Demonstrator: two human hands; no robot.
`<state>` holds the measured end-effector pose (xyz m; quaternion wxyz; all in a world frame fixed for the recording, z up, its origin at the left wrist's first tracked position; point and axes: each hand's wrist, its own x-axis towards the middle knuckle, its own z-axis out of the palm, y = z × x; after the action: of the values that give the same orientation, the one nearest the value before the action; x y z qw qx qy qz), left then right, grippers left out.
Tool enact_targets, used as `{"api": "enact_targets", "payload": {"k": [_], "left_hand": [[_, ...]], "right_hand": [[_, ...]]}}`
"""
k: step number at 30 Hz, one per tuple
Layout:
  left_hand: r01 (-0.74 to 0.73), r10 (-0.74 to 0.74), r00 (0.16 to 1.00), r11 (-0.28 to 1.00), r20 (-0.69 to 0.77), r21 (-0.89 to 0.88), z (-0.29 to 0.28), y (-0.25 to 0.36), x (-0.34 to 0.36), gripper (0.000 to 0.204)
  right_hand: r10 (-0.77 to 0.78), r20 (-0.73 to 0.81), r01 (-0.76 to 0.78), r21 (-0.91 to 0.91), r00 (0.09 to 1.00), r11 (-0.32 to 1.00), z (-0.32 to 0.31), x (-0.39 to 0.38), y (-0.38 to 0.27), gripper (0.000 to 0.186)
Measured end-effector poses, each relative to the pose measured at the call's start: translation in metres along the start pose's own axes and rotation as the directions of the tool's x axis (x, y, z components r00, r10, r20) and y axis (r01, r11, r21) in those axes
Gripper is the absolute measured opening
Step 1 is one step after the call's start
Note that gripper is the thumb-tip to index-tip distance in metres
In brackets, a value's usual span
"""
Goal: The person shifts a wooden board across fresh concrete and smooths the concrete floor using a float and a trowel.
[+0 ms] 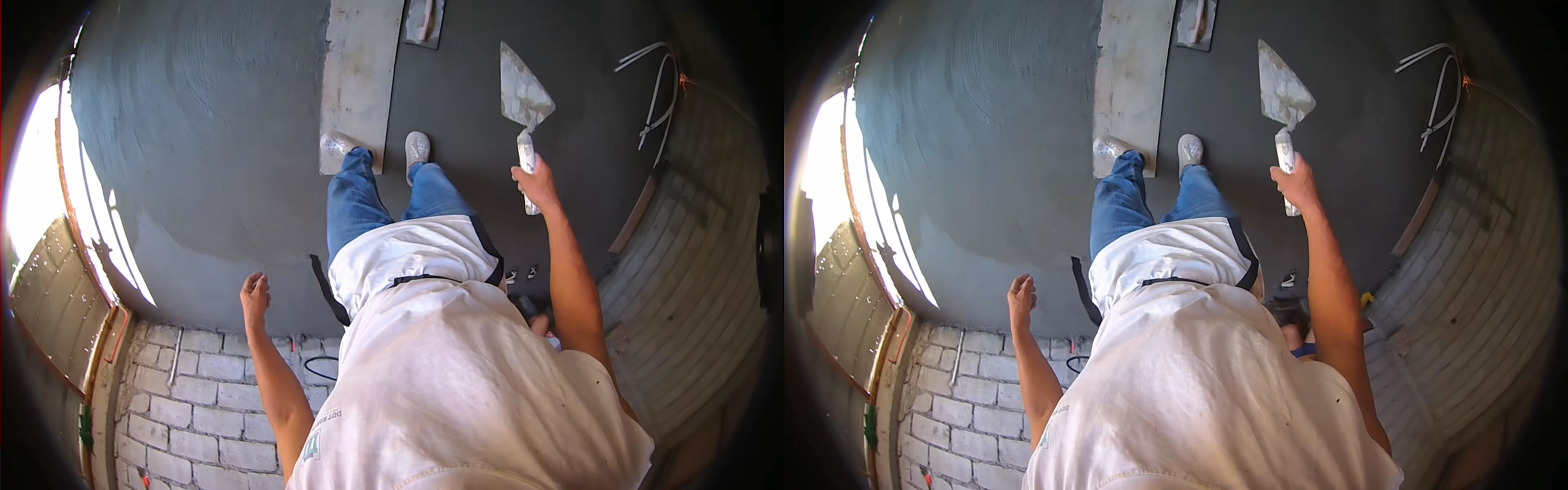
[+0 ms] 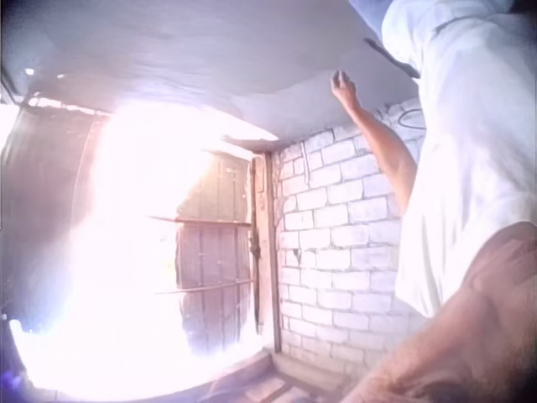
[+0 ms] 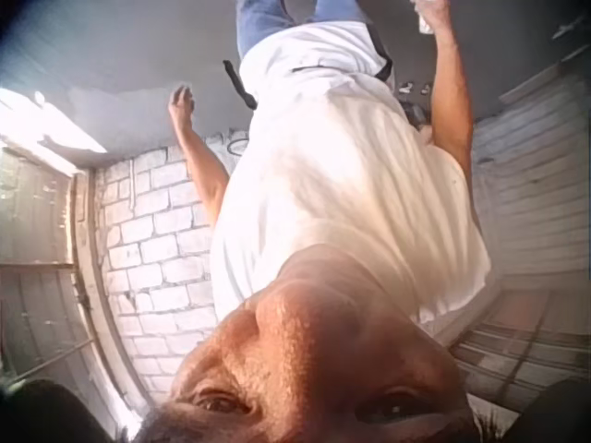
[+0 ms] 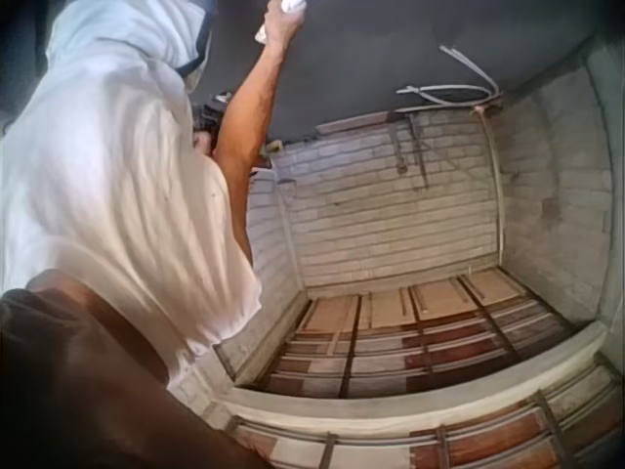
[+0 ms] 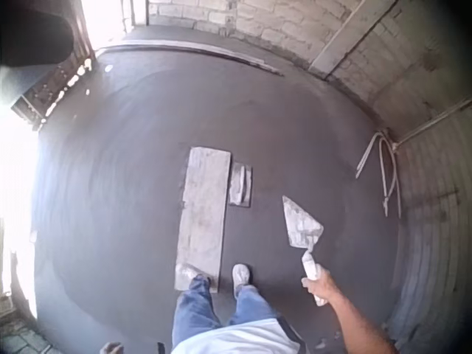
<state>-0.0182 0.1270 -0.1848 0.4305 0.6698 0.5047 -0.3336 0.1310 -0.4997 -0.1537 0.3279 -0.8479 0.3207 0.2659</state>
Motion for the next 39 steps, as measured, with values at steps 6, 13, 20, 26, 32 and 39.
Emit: {"api": "enact_targets", "payload": {"k": [6, 13, 20, 26, 32, 39], "left_hand": [[-0.05, 0.052, 0.998, 0.996, 0.023, -0.068, 0.053, -0.018, -0.033, 0.034], [0.037, -0.061, 0.993, 0.971, -0.099, -0.235, 0.139, -0.087, -0.106, 0.031], [0.089, -0.143, 0.964, 0.967, -0.223, -0.237, 0.221, -0.148, -0.189, 0.033], [-0.024, -0.01, 0.975, 0.989, -0.224, -0.144, 0.301, -0.085, -0.146, 0.036], [0.064, -0.075, 0.997, 0.964, -0.031, -0.258, 0.424, -0.049, -0.051, 0.036], [0.219, -0.196, 0.976, 0.886, 0.098, -0.408, 0.53, -0.092, 0.127, 0.04]], "right_hand": [[-0.105, 0.094, 0.103, 0.029, 0.99, 0.994, -0.007, 0.015, -0.006, 0.033], [-0.255, 0.243, 0.226, 0.144, 0.936, 0.964, 0.003, 0.074, 0.033, 0.032], [-0.299, 0.418, 0.216, 0.235, 0.858, 0.948, 0.05, 0.142, 0.05, 0.025], [-0.313, 0.534, 0.08, 0.413, 0.786, 0.907, 0.071, 0.158, 0.078, 0.025], [-0.267, 0.536, -0.019, 0.469, 0.801, 0.883, 0.098, 0.16, 0.088, 0.021], [-0.301, 0.49, -0.014, 0.541, 0.818, 0.841, 0.193, 0.18, 0.096, 0.02]]}}
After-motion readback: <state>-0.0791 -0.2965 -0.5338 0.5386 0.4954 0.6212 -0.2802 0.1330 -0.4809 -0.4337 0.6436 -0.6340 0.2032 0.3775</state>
